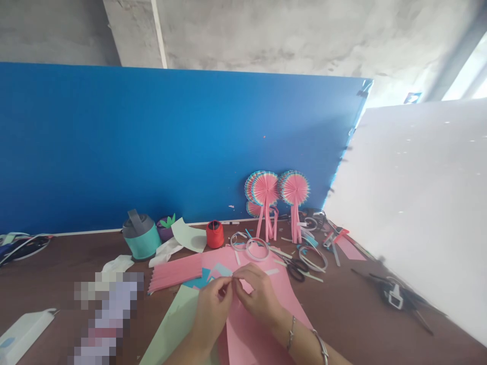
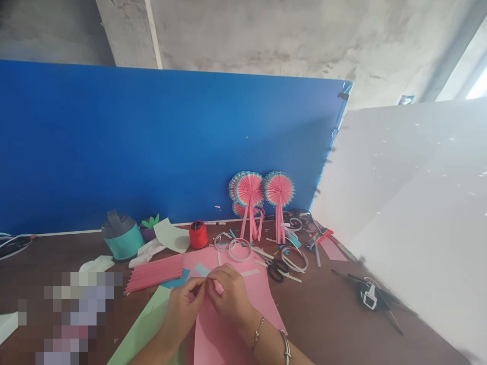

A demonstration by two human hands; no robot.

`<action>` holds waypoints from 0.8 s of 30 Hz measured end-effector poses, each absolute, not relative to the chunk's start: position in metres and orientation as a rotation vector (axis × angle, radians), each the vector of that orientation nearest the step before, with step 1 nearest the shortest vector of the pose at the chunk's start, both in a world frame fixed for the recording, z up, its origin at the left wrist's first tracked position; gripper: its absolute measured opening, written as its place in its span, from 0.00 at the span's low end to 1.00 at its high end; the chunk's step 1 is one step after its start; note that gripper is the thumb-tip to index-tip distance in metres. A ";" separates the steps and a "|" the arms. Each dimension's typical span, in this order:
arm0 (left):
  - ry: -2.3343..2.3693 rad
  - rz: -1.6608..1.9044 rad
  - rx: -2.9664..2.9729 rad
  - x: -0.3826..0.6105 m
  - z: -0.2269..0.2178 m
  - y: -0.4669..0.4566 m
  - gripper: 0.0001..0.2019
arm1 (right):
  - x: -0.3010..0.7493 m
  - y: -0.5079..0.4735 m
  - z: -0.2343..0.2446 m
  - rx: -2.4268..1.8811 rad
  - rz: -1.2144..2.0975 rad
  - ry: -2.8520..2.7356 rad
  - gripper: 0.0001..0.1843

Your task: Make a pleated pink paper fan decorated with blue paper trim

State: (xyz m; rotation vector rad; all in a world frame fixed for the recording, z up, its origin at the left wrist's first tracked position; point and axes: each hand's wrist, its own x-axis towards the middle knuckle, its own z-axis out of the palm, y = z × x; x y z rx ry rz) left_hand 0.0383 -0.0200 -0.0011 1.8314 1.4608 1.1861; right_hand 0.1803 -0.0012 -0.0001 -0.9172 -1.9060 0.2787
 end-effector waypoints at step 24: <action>1.473 1.346 1.151 0.006 -0.011 0.014 0.18 | 0.292 0.061 0.013 -1.194 0.656 -0.532 0.10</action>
